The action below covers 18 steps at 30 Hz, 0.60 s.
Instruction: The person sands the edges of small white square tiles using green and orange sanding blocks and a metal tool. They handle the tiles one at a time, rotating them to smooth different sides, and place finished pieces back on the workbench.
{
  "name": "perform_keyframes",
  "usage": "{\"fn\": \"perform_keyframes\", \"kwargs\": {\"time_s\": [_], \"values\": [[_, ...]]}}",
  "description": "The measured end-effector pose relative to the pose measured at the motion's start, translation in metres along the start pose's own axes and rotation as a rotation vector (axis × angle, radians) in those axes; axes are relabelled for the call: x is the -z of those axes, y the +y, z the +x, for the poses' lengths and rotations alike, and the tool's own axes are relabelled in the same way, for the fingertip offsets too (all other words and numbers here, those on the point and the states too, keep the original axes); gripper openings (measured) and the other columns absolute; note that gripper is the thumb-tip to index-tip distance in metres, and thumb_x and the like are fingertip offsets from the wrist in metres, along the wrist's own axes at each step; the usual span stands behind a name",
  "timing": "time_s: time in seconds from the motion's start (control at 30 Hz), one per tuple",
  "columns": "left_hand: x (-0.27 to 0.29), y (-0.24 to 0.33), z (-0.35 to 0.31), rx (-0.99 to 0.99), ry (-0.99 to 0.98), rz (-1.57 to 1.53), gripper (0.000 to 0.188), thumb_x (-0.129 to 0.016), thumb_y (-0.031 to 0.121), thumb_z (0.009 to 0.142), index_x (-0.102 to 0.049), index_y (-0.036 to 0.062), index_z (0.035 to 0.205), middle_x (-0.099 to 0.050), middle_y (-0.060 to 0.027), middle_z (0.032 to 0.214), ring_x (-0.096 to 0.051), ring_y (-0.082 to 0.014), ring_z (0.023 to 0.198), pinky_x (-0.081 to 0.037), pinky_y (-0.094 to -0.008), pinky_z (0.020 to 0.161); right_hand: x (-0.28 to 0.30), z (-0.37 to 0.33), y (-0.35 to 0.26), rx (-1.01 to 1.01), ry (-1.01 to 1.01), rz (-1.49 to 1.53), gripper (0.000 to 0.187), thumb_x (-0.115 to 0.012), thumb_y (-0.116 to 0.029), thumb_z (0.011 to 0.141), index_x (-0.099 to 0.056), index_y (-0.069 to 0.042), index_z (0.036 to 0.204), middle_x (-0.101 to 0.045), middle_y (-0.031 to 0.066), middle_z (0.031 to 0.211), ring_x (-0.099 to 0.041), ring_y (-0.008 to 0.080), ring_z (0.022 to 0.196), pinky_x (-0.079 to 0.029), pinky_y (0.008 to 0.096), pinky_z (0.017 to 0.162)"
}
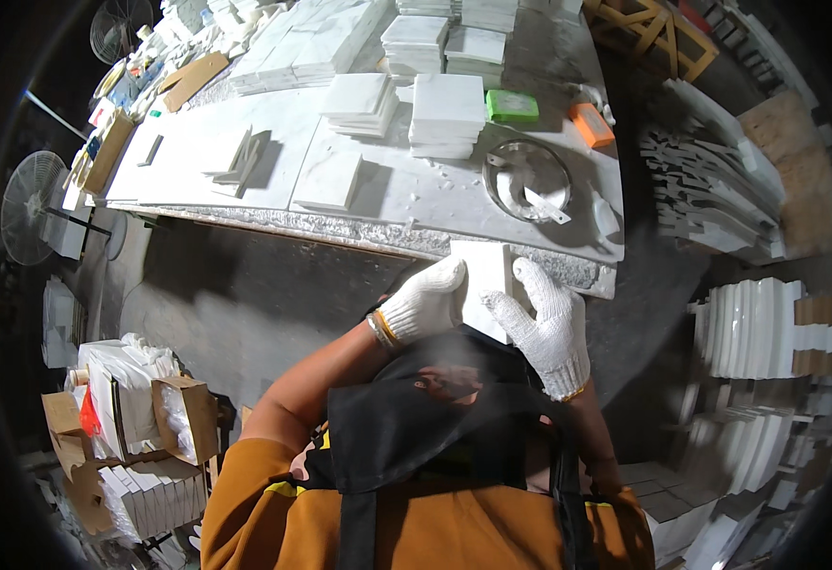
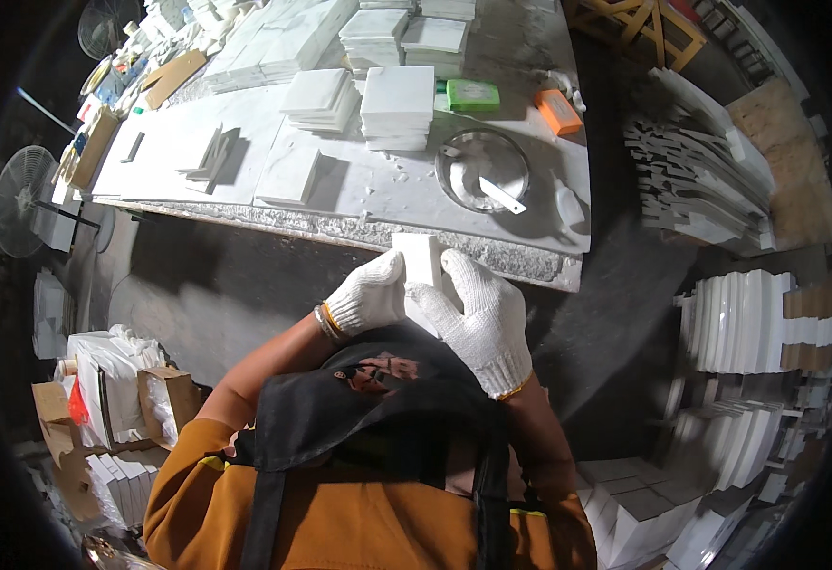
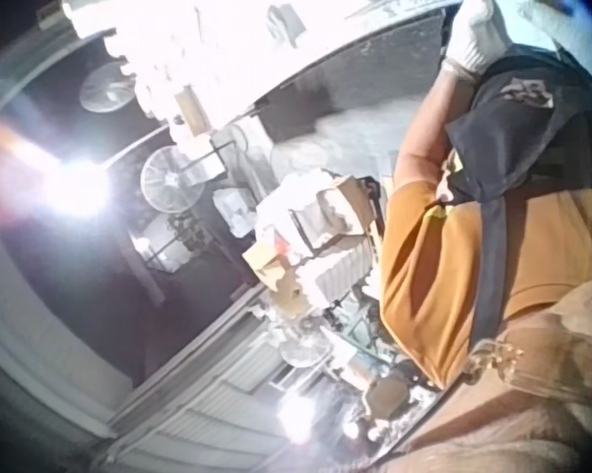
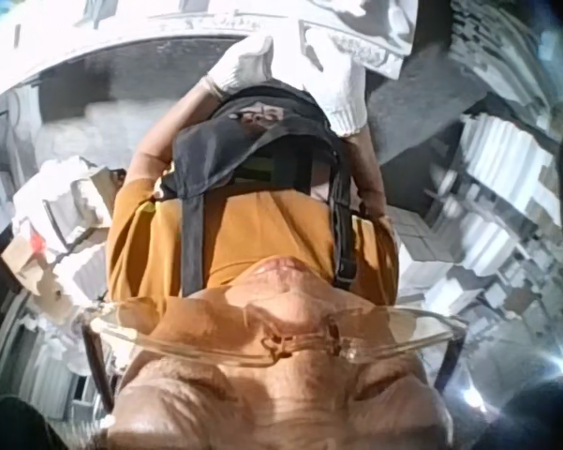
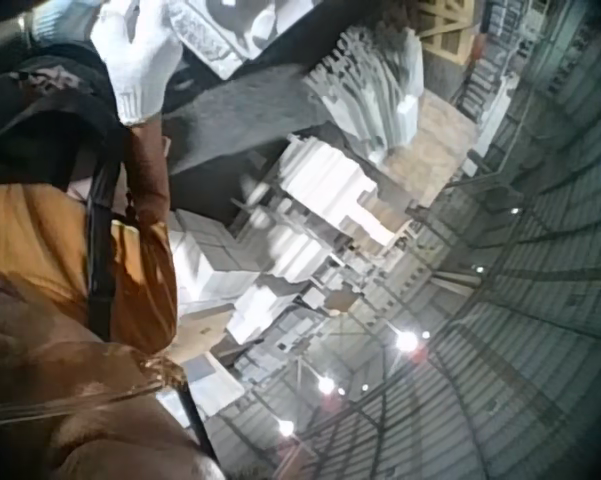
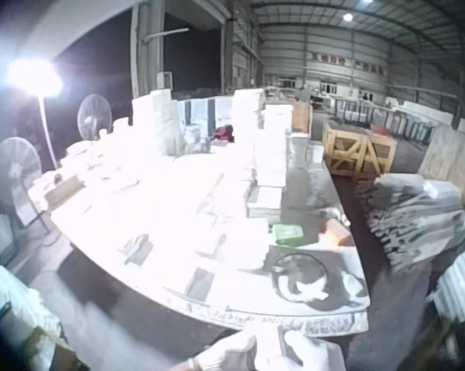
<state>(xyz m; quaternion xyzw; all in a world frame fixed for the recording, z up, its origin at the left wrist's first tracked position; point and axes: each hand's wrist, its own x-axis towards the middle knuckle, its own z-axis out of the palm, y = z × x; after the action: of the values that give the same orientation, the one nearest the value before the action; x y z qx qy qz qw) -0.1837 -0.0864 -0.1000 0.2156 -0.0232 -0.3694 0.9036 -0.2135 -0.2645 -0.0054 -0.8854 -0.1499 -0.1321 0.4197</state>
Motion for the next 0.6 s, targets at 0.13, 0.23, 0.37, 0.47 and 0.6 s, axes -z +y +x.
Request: {"fn": "perform_keyframes", "kwargs": {"time_s": [0.13, 0.23, 0.37, 0.47, 0.6], "values": [[0.013, -0.003, 0.007, 0.027, -0.006, -0.044, 0.066, -0.066, 0.039, 0.092, -0.043, 0.0054, 0.143, -0.053, -0.0118, 0.139, -0.05, -0.0297, 0.128, -0.039, -0.0493, 0.108, -0.003, 0.005, -0.01, 0.062, 0.024, -0.131, 0.029, -0.078, -0.022, 0.08, -0.067, -0.004, 0.1, -0.069, 0.0136, 0.082, -0.069, 0.0282, 0.07, -0.054, 0.0355, 0.061], [0.022, -0.004, 0.012, 0.057, -0.032, -0.1, 0.063, -0.066, 0.037, 0.093, -0.044, 0.007, 0.143, -0.054, -0.0111, 0.138, -0.051, -0.0294, 0.127, -0.04, -0.0487, 0.108, -0.006, 0.009, -0.013, 0.076, 0.011, -0.19, 0.027, -0.078, -0.021, 0.08, -0.067, -0.004, 0.099, -0.068, 0.0127, 0.079, -0.068, 0.0283, 0.068, -0.054, 0.0364, 0.06], [0.027, -0.006, 0.021, 0.042, -0.113, -0.134, 0.06, -0.067, 0.032, 0.093, -0.044, 0.0085, 0.143, -0.054, -0.0099, 0.136, -0.052, -0.0277, 0.125, -0.041, -0.0475, 0.106, -0.011, 0.016, -0.011, 0.125, -0.008, -0.239, 0.026, -0.077, -0.021, 0.08, -0.067, -0.004, 0.098, -0.067, 0.0123, 0.078, -0.067, 0.0294, 0.067, -0.054, 0.0369, 0.059], [0.029, -0.005, 0.027, 0.019, -0.125, -0.124, 0.066, -0.07, 0.034, 0.091, -0.041, 0.0092, 0.145, -0.054, -0.0093, 0.136, -0.053, -0.026, 0.124, -0.042, -0.0477, 0.105, -0.011, 0.021, -0.007, 0.115, -0.026, -0.254, 0.025, -0.078, -0.02, 0.08, -0.068, -0.004, 0.097, -0.068, 0.0126, 0.079, -0.067, 0.0297, 0.068, -0.054, 0.037, 0.059], [0.027, 0.009, 0.032, -0.01, -0.023, -0.026, 0.082, -0.077, 0.037, 0.085, -0.034, 0.0099, 0.15, -0.055, -0.0089, 0.135, -0.054, -0.0249, 0.123, -0.043, -0.0478, 0.104, -0.009, 0.032, 0.004, 0.03, -0.063, -0.209, 0.026, -0.079, -0.016, 0.079, -0.07, -0.001, 0.097, -0.069, 0.0153, 0.082, -0.069, 0.0307, 0.072, -0.055, 0.0376, 0.062]]}}
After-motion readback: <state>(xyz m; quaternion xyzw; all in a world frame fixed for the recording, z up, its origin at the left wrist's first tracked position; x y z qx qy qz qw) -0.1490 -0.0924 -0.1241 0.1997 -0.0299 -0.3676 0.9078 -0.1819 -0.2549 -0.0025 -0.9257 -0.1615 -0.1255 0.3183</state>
